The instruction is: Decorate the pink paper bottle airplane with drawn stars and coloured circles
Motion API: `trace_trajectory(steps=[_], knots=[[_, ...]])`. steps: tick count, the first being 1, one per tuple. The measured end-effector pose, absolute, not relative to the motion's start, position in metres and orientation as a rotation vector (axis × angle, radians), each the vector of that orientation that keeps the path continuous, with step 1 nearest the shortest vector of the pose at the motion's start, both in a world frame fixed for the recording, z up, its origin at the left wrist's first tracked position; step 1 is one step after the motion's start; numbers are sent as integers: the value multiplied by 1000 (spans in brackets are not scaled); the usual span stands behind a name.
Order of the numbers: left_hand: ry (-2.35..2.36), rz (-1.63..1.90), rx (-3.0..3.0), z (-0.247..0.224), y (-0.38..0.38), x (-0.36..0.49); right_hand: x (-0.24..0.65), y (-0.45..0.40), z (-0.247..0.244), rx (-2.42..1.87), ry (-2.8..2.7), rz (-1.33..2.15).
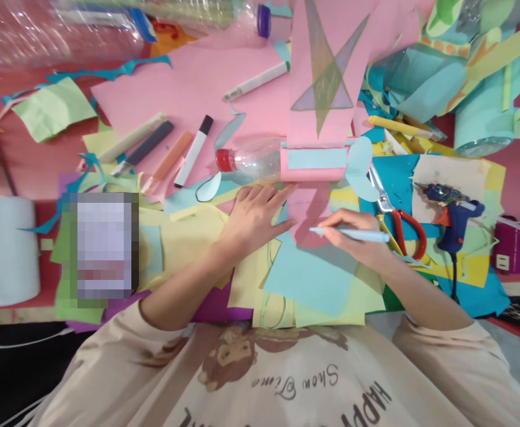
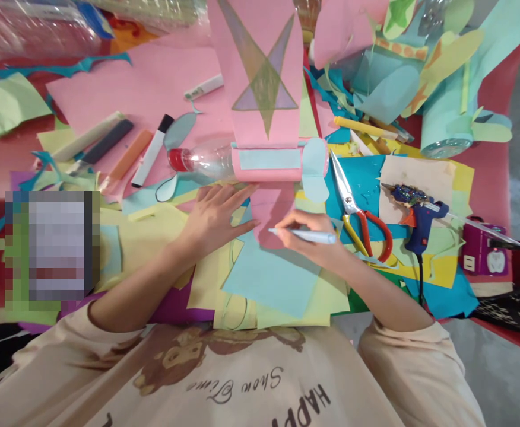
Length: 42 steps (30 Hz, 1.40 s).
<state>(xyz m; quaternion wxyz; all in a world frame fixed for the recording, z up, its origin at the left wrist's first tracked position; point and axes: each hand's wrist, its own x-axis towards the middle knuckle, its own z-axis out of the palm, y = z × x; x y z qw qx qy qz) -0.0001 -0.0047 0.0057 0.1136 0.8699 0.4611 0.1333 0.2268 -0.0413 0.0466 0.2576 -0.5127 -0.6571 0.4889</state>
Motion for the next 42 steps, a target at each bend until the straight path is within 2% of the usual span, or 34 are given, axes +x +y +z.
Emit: trace_trajectory(steps=[7,19,42], knots=[[1350,381,2490,7,-4,0,244,-25,43,-1447,-1819,1070],[1348,371,2454,7,-3,0,239,-20,30,-1463,-1765,1118],[1359,355,2478,7,-3,0,237,-20,34,-1491,-1892,1054]])
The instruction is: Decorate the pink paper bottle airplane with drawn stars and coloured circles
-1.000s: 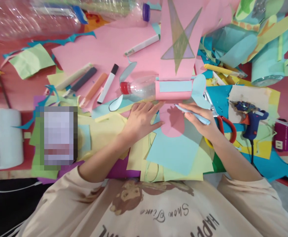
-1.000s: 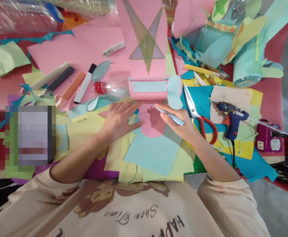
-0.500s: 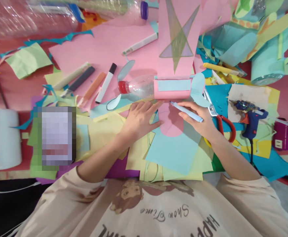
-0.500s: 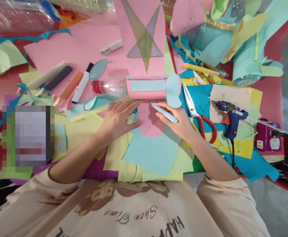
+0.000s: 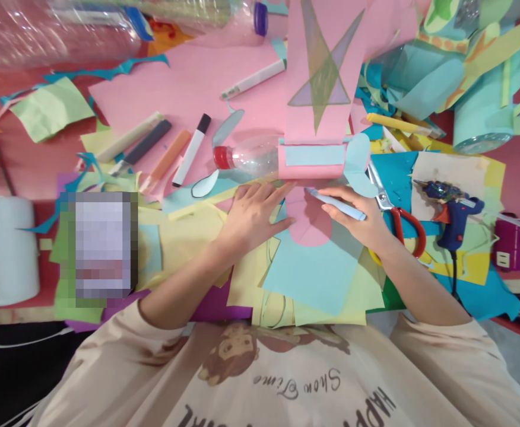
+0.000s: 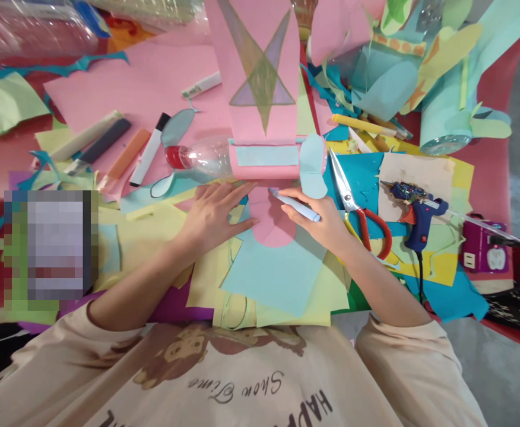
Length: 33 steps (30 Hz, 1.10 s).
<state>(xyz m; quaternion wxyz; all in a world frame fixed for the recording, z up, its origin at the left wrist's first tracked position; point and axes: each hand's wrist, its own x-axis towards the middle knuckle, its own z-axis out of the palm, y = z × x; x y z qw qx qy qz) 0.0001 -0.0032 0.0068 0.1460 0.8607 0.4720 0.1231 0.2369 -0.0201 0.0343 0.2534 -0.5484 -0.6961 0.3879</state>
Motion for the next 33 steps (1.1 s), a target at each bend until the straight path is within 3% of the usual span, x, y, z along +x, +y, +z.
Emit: trace_trajectory(steps=[33], knots=[[1344,387,2476,6,-4,0,236,-23,37,-1447,-1904,1143]])
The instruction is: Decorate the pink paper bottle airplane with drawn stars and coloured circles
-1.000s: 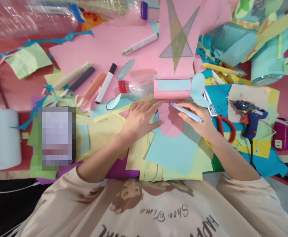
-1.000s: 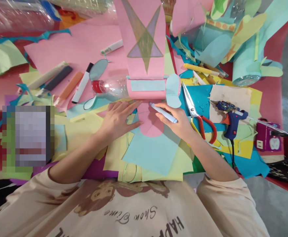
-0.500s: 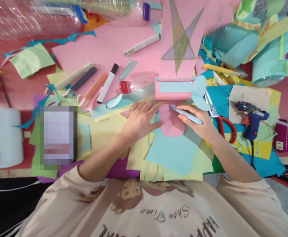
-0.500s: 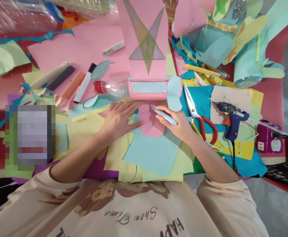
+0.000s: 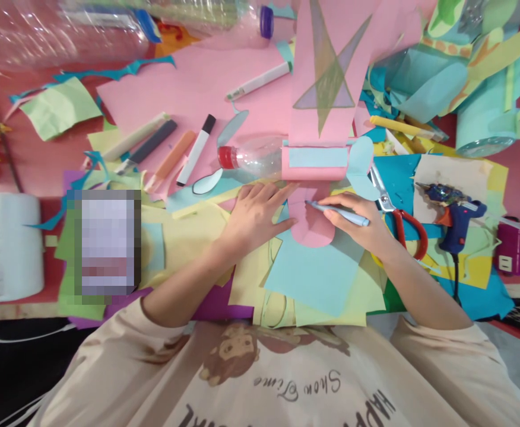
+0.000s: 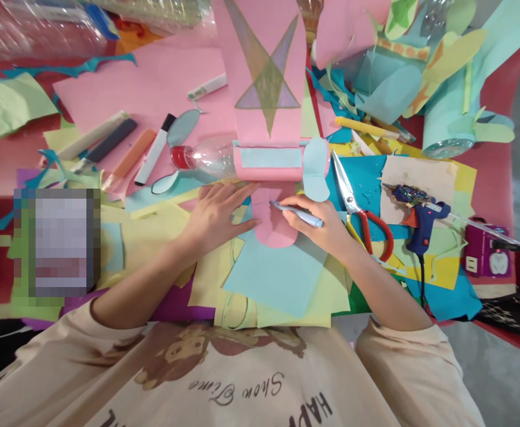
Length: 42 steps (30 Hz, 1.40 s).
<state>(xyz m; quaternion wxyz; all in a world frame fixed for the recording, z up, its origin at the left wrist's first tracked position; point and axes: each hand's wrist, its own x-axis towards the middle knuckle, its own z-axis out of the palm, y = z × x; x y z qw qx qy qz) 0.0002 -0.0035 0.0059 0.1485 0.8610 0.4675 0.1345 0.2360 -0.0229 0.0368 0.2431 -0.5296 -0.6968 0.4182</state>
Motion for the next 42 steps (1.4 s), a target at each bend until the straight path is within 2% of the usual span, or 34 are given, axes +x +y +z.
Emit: trace_trajectory(steps=[19,42], knots=[[1353,380,2483,6,-3,0,234,-22,38,-1335,-1883,1259],[1357,383,2487,6,-3,0,231,-24,45,-1258,-2017,1196]])
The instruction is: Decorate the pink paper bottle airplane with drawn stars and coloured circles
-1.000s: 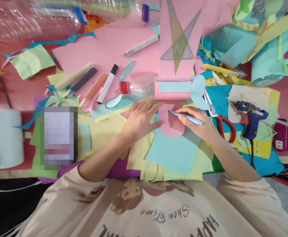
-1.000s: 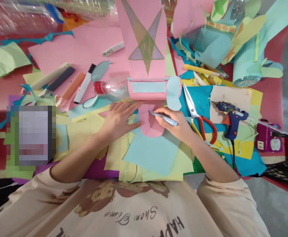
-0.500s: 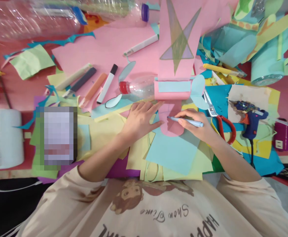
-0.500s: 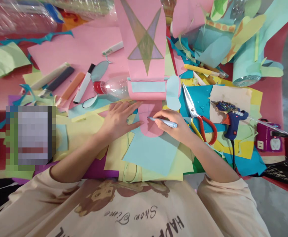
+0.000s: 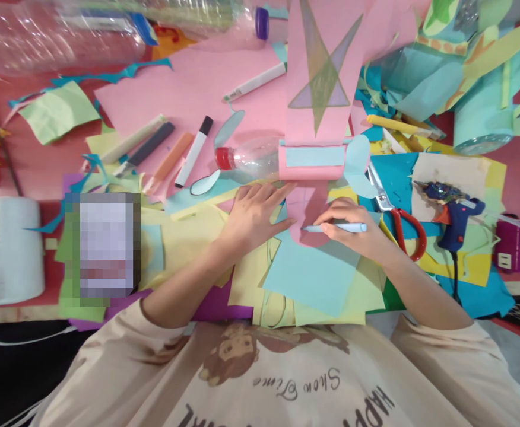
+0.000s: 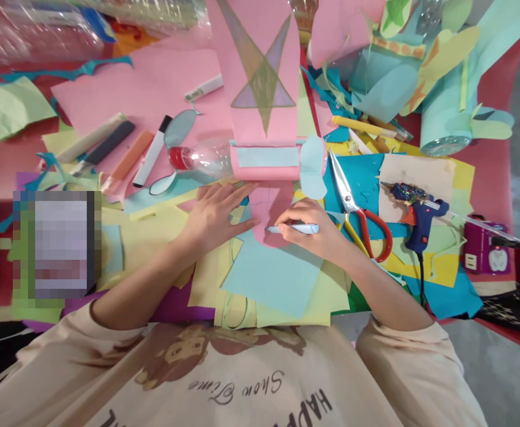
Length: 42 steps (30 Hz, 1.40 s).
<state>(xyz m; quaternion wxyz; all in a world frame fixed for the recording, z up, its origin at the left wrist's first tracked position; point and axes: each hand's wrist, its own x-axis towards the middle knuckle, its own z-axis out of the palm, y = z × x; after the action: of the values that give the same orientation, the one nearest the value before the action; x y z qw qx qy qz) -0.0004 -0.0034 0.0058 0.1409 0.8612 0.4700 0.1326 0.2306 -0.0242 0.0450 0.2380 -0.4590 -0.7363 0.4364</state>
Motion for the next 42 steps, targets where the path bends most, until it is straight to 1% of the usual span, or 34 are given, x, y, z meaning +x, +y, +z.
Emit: trace_trajectory(steps=[11,22,29,42], knots=[[1361,370,2455,8,-3,0,229,-27,47,-1268,-2031,1342],[1356,365,2461,8,-3,0,232,-26,48,-1285,-1985,1390],[1363,353,2444,8,-3,0,237,-25,43,-1480,-1725,1148],[1346,386,2482,6,-3,-1,231,-21,42,-1444,-1753,1127]])
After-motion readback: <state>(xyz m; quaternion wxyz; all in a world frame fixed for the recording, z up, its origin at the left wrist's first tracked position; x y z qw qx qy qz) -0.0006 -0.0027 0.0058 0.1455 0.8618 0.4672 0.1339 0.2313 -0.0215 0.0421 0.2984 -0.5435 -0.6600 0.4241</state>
